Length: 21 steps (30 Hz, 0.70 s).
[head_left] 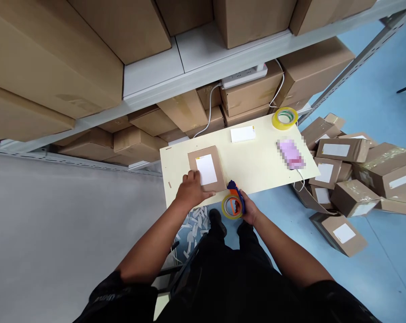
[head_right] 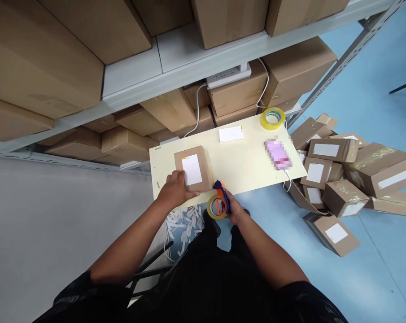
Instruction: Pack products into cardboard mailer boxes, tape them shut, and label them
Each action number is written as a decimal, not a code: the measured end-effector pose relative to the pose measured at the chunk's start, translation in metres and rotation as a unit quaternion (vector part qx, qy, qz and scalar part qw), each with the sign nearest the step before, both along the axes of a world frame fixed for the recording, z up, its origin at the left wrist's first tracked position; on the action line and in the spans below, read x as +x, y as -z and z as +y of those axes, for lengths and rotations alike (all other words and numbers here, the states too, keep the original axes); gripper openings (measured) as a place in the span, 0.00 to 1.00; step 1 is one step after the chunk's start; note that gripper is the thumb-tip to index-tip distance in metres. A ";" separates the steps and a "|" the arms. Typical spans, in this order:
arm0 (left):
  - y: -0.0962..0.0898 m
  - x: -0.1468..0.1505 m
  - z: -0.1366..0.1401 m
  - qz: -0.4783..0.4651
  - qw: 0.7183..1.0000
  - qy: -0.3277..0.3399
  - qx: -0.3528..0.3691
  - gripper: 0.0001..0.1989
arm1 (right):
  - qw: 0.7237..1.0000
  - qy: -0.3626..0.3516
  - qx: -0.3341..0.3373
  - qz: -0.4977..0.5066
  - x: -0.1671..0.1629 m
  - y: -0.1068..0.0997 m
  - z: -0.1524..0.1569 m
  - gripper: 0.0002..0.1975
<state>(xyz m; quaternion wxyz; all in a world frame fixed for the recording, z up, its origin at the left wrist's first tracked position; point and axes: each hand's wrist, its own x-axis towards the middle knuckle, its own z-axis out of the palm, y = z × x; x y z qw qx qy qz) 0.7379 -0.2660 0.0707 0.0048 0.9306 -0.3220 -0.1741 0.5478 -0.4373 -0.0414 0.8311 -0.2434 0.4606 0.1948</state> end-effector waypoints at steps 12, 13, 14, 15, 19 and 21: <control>0.027 0.015 -0.002 -0.021 0.993 0.106 -0.043 0.56 | 0.996 -0.070 -0.060 0.014 -0.010 -0.013 -0.044 0.24; 0.027 0.015 -0.002 -0.019 0.994 0.102 -0.046 0.56 | 0.995 -0.074 -0.060 0.014 -0.022 -0.013 -0.042 0.23; 0.027 0.014 -0.002 -0.017 0.994 0.100 -0.048 0.56 | 0.995 -0.079 -0.058 0.014 -0.035 -0.013 -0.040 0.23; 0.028 0.014 -0.002 -0.015 0.994 0.098 -0.051 0.56 | 0.995 -0.083 -0.051 0.010 -0.046 -0.013 -0.036 0.23; 0.034 0.015 0.000 -0.011 0.991 0.107 -0.081 0.57 | 0.992 -0.118 -0.039 0.002 -0.064 -0.013 -0.019 0.25; 0.039 0.017 0.001 -0.008 0.988 0.115 -0.102 0.58 | 0.984 -0.159 -0.075 0.003 -0.049 -0.013 -0.011 0.27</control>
